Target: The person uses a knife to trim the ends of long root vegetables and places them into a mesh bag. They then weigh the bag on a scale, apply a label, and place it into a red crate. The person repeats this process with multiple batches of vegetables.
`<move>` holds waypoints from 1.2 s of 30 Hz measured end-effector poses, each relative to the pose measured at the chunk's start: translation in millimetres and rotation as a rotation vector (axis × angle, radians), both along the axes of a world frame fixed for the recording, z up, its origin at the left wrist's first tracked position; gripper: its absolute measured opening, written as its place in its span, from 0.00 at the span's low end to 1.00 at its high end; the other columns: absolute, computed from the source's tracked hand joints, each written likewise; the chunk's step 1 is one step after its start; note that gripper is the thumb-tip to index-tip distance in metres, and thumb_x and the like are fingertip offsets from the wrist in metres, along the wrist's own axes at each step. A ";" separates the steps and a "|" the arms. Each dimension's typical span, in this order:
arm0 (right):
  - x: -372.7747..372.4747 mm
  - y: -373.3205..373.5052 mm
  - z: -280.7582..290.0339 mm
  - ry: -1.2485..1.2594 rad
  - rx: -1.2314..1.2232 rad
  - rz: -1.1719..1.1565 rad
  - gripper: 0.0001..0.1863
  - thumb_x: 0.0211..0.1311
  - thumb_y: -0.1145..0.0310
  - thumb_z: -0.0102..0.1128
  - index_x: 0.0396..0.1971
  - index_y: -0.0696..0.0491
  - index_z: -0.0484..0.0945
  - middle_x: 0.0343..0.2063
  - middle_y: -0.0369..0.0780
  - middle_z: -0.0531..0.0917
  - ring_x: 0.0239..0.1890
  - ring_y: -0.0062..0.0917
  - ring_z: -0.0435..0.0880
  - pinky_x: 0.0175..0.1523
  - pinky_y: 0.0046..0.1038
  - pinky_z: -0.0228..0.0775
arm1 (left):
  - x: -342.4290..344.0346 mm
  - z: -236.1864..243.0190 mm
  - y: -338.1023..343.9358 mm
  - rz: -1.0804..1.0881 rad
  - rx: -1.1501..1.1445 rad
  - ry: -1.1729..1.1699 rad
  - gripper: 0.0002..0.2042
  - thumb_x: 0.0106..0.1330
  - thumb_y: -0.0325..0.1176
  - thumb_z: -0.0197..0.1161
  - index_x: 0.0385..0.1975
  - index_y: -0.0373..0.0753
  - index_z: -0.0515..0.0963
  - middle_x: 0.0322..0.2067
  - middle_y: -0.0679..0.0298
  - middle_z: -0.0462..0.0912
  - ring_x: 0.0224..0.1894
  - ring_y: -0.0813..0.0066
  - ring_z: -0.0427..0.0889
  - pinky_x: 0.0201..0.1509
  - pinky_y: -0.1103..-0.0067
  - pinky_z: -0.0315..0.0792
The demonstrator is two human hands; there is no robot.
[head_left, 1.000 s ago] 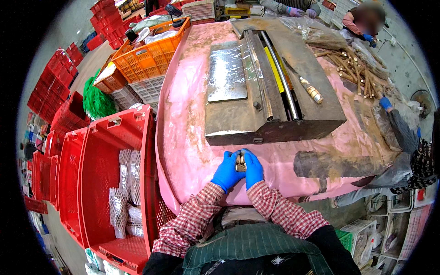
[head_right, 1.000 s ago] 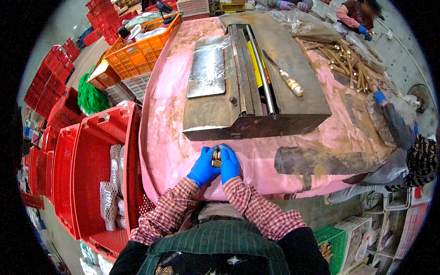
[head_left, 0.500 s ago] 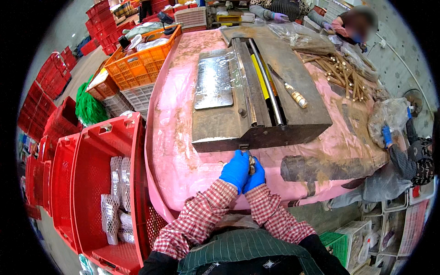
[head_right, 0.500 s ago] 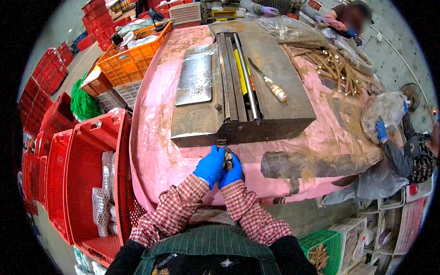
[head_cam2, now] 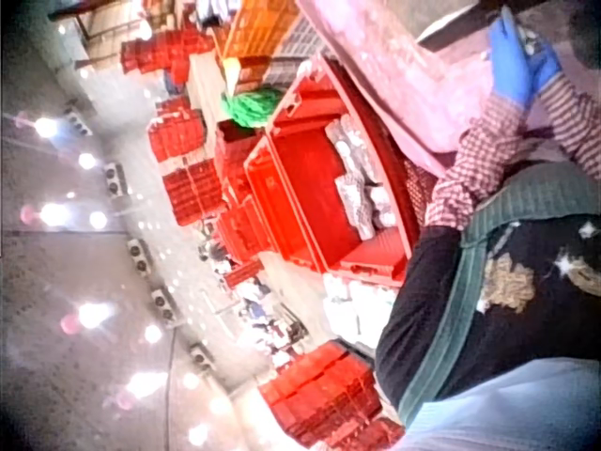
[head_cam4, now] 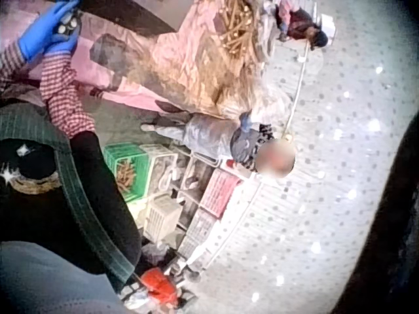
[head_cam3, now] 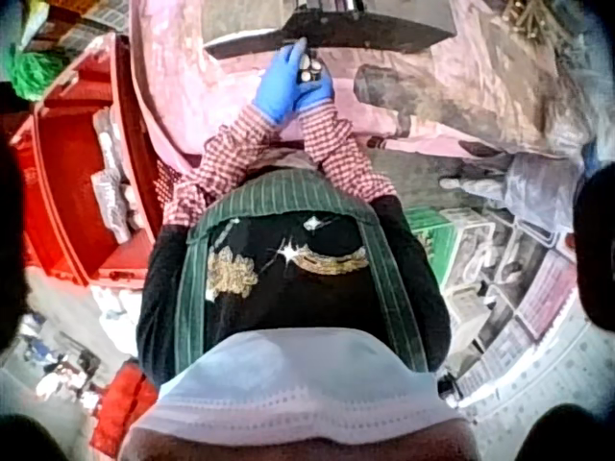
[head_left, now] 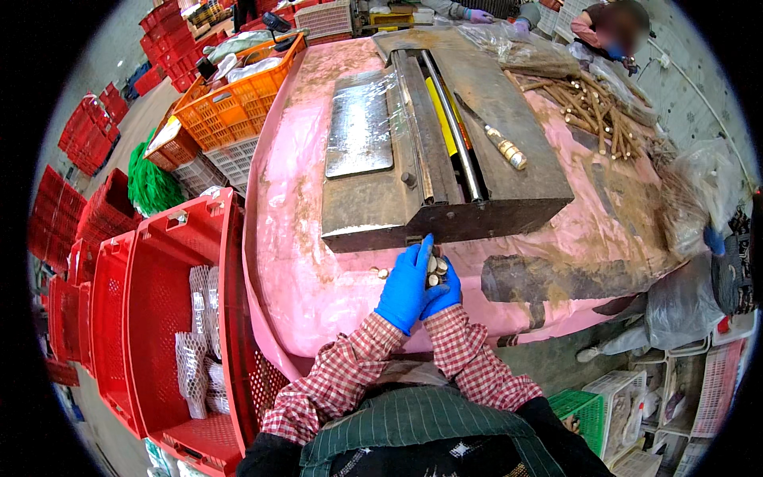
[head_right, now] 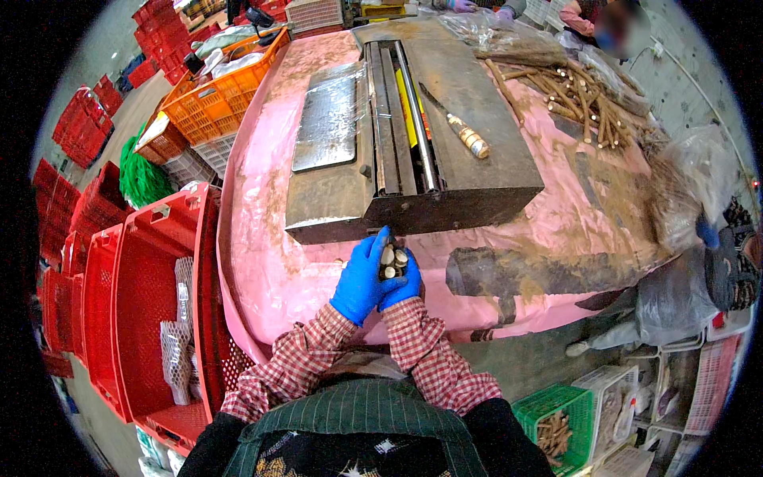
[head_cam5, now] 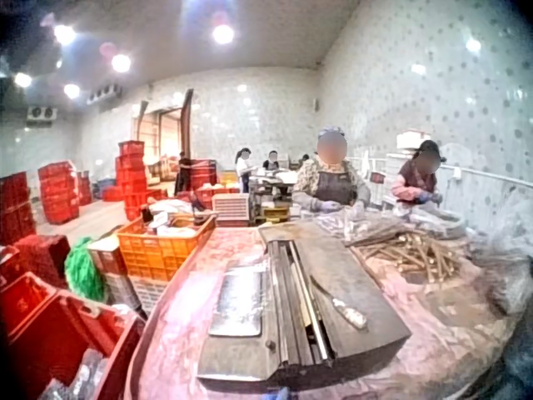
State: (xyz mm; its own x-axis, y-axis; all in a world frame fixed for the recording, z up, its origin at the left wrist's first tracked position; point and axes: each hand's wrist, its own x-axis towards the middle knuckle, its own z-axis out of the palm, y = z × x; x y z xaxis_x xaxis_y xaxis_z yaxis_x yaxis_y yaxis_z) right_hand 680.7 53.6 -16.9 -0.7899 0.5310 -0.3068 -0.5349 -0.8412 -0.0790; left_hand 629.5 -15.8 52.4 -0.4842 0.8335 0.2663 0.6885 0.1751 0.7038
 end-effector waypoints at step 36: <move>36.9 16.5 46.8 0.097 -0.309 -0.228 0.09 0.52 0.69 0.45 0.26 0.59 0.71 0.22 0.39 0.75 0.30 0.27 0.74 0.47 0.30 0.66 | -28.3 -43.4 -38.9 -0.032 -0.219 -0.070 0.12 0.40 0.29 0.61 0.25 0.37 0.68 0.30 0.54 0.67 0.33 0.57 0.67 0.34 0.71 0.65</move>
State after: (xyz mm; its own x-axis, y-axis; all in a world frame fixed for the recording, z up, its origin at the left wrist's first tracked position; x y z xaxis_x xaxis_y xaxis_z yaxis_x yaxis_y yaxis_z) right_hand 717.5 70.1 29.9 -0.6958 0.5902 -0.4093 -0.7029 -0.6765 0.2195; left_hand 601.2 -54.6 9.0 -0.4673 0.8830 0.0439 0.6467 0.3076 0.6979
